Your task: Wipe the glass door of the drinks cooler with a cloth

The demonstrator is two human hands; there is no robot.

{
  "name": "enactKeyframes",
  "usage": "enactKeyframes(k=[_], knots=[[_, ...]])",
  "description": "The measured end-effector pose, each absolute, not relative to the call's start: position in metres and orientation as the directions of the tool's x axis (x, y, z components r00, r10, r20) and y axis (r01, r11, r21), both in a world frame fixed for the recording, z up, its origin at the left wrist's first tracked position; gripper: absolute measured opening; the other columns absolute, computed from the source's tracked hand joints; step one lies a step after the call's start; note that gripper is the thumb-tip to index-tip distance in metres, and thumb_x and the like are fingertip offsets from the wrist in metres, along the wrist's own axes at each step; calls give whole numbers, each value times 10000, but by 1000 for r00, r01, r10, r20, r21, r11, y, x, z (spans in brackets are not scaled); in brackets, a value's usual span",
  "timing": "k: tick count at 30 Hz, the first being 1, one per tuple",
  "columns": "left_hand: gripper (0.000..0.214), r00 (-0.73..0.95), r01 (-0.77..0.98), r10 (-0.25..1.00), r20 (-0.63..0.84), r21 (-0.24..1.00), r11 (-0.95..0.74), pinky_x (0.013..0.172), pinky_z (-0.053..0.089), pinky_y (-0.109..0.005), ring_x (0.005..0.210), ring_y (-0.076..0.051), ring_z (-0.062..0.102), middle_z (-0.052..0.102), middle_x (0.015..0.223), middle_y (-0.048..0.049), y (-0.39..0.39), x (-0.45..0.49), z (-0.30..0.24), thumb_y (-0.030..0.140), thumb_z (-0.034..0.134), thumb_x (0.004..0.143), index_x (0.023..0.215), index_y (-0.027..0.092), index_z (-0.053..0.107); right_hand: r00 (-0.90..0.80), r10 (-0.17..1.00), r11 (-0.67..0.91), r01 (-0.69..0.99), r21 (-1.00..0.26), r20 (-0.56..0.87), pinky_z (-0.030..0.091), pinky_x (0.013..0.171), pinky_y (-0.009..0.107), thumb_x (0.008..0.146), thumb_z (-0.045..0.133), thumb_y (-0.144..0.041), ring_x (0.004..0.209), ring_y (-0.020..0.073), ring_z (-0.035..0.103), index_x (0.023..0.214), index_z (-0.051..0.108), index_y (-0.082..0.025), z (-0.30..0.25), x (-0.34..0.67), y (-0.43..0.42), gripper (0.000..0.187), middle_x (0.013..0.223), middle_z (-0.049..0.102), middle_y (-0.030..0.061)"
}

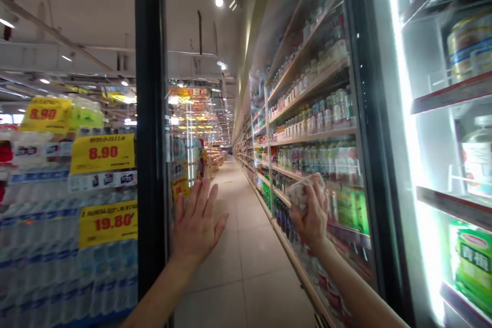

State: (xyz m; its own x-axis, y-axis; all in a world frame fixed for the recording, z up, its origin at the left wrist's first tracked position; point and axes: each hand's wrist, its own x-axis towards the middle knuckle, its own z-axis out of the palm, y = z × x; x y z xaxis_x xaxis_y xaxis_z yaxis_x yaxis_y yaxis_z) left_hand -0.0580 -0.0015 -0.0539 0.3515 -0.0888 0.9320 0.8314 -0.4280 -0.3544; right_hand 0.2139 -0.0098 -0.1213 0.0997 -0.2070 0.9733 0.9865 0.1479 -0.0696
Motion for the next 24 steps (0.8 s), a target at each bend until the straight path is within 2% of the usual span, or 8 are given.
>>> enactKeyframes(k=[2,4,8,10,12,16,18,24], knots=[[665,354,832,-87,931,-355,-427,1112,116,-485,1341,-265,271,334,1429,-121,-1,-58,-54,459,426,870,1434,207,178,-46,-156,161,984,72,987,261,1038,560,808,480,-313,1322,311,295,1419,226,-179,-122,203,-12,675,1360,425,149],[658,347,832,-86,934,-349,-432,1112,118,-487,1341,-264,272,335,1429,-120,-1,-59,-53,465,422,871,1431,208,193,-57,-140,140,987,77,989,249,1037,568,807,478,-322,1334,323,262,1404,271,-197,-123,210,-12,644,1418,345,142],[637,353,820,-88,931,-353,-451,1113,107,-494,1350,-265,251,334,1430,-125,-2,-60,-51,451,439,864,1417,202,243,260,-200,74,966,-250,945,247,1013,600,864,389,-325,1347,336,222,1405,283,-174,-122,249,-9,571,1466,237,176],[618,367,802,-114,923,-377,-463,1110,100,-504,1358,-270,228,334,1428,-136,-4,-56,-54,419,453,864,1408,194,267,332,-233,78,943,-323,914,260,1005,600,881,365,-320,1350,335,213,1415,259,-158,-122,250,-8,568,1457,250,192],[598,409,762,-149,900,-427,-487,1113,99,-498,1362,-260,219,356,1416,-135,-8,-48,-62,378,465,863,1399,186,283,256,-210,98,966,-240,944,256,1009,599,873,387,-313,1357,336,192,1418,246,-165,-124,228,-9,583,1460,247,186],[556,527,671,-149,837,-517,-532,1132,88,-435,1355,-219,243,420,1381,-95,-11,-29,-92,368,501,841,1350,180,375,-150,-76,167,973,161,986,202,1053,573,817,474,-314,1350,317,222,1370,325,-204,-134,171,-14,584,1444,302,136],[516,548,671,-124,827,-523,-525,1140,65,-404,1357,-196,239,442,1368,-69,-9,-25,-106,369,496,842,1319,188,423,-207,-61,170,962,214,976,186,1064,559,810,476,-328,1342,307,246,1340,368,-211,-137,173,-15,553,1426,337,126],[492,569,686,-112,814,-546,-481,1144,39,-397,1373,-171,186,461,1352,-48,-1,-29,-115,368,466,850,1311,194,444,332,-204,58,943,-328,921,252,997,613,862,380,-312,1348,331,221,1388,302,-166,-142,240,-11,551,1443,282,188]])
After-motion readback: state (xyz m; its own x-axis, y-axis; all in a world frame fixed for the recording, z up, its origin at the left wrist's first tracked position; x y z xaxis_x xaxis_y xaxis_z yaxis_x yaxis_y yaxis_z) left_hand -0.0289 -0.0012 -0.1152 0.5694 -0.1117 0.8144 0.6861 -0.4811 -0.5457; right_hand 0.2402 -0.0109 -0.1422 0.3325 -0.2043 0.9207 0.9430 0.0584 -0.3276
